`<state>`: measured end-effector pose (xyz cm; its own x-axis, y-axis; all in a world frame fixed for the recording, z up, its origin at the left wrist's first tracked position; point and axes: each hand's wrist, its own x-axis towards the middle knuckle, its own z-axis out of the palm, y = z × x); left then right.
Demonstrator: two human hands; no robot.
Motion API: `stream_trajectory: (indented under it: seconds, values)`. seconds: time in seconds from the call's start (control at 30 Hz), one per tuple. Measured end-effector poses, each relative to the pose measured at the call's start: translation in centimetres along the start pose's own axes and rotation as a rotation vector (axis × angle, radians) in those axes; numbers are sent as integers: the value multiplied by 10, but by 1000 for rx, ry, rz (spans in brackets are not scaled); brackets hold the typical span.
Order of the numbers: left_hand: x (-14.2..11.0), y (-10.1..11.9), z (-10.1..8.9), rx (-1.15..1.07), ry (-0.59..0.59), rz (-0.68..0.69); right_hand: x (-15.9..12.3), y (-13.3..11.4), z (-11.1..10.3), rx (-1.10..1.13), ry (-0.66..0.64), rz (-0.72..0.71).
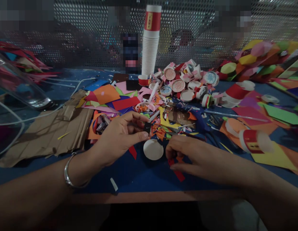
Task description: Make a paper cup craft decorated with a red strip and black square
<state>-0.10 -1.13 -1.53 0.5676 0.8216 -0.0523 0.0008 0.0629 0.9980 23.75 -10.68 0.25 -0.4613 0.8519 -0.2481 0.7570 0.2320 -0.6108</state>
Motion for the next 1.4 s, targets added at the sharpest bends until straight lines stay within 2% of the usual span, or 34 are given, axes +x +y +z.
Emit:
stream_trajectory:
  seconds: [0.2, 0.37, 0.43, 0.63, 0.73, 0.83, 1.03, 1.4]
  values:
    - [1, -1, 0, -5, 31, 1, 0, -3, 2, 64, 7, 29]
    - [0, -1, 2, -46, 43, 3, -5, -8, -3, 297, 41, 34]
    - [-1, -1, 4, -60, 51, 8, -6, -10, -7, 404, 120, 20]
    - [-7, 0, 11, -68, 91, -1, 11, -15, -9, 629, 503, -42]
    - [-11, -1, 14, -52, 87, -14, 24, -15, -4, 801, 589, -45]
    - [-12, -2, 17, -58, 81, -29, 32, -13, 1, 919, 622, -42]
    - [-14, -2, 19, -31, 42, -74, 39, -6, 10, 1002, 623, -31]
    - [-14, -1, 21, 90, 32, -57, 42, -7, 12, 1024, 636, 2]
